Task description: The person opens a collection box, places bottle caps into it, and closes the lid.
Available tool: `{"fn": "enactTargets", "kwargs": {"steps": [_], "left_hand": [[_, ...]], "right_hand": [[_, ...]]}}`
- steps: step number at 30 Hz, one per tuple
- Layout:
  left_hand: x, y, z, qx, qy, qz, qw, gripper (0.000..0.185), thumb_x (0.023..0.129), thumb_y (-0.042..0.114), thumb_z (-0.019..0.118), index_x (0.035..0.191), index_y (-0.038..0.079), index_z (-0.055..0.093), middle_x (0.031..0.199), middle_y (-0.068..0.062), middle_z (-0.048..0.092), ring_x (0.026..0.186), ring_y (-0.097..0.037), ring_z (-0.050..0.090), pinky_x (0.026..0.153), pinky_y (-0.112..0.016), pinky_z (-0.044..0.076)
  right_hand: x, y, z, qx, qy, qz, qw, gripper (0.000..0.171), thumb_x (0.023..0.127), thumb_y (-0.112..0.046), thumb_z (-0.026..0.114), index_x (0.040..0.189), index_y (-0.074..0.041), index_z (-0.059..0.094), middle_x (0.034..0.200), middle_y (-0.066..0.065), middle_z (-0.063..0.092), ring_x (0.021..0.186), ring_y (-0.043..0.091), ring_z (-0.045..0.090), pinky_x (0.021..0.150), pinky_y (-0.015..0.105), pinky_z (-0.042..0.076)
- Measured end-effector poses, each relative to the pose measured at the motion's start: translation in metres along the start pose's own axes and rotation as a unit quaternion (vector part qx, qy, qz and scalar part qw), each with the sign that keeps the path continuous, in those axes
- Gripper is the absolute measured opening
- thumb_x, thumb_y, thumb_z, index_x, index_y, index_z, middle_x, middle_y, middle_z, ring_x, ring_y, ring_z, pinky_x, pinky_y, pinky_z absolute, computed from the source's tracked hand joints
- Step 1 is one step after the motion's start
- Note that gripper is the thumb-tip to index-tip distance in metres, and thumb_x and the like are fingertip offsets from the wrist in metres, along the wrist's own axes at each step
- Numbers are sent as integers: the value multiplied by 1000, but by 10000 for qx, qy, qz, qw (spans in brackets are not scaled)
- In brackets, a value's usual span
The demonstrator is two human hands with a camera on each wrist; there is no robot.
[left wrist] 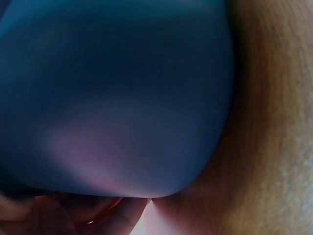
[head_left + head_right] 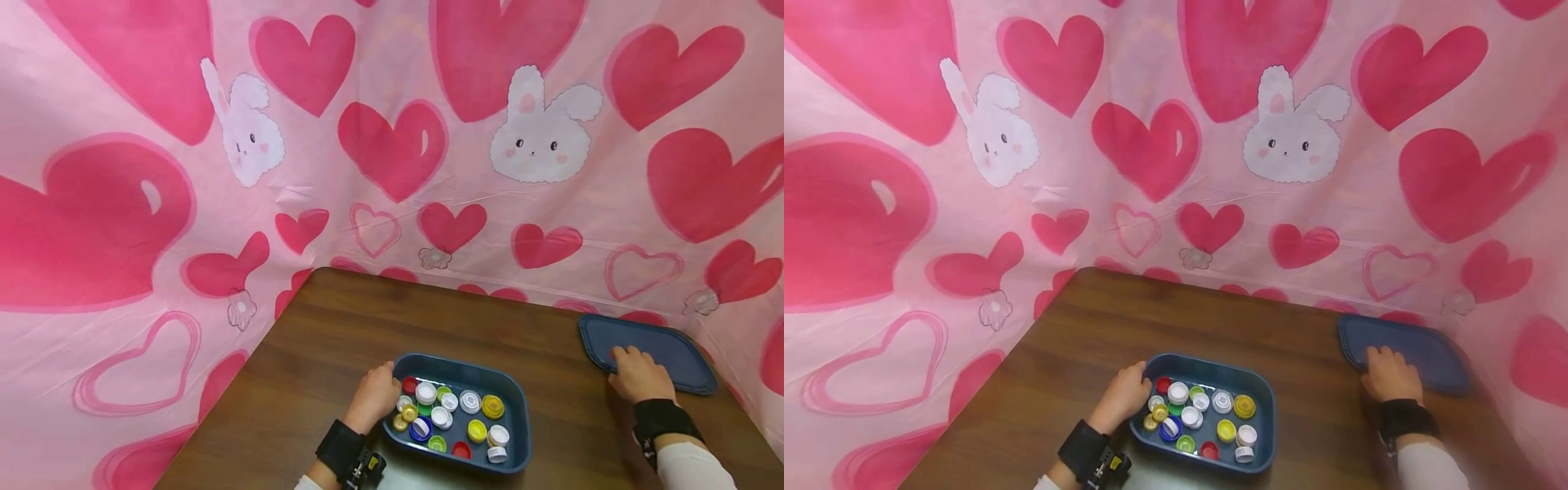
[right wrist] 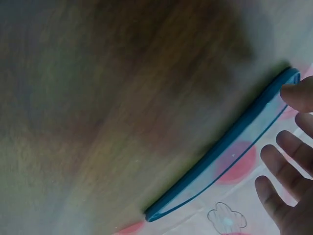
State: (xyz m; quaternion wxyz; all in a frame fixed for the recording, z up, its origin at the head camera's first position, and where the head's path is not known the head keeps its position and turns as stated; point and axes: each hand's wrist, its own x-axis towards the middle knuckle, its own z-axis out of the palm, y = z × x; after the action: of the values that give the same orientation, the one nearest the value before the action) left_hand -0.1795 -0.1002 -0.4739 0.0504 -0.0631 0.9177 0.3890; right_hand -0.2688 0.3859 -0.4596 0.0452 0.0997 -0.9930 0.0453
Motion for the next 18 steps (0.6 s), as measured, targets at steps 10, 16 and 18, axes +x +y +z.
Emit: {"fn": "enactTargets", "kwargs": {"steps": [10,16,18], "left_hand": [[0,0,-2,-6,-33,-76,10000,45,97,8,58,138,-9,53,135,-29,58,117,-42,60,100,-64,46],[-1,0,1,10,-76,-15,10000,45,96,9,60,138,-9,54,132,-28,60,112,-41,62,98,-63,48],[0,1,2,18,-54,-7,10000,45,95,8,60,137,-9,54,131,-28,61,110,-40,63,97,-63,48]], "right_hand": [[7,9,18,-91,195,-276,9994,38,73,-1,77,107,8,63,96,31,59,87,52,57,66,68,47],[7,12,22,-75,283,-281,9992,24,74,2,74,97,3,65,88,24,61,83,48,57,66,69,43],[8,11,22,-94,255,-282,9992,20,75,2,74,93,1,65,87,22,61,83,47,57,68,71,41]]}}
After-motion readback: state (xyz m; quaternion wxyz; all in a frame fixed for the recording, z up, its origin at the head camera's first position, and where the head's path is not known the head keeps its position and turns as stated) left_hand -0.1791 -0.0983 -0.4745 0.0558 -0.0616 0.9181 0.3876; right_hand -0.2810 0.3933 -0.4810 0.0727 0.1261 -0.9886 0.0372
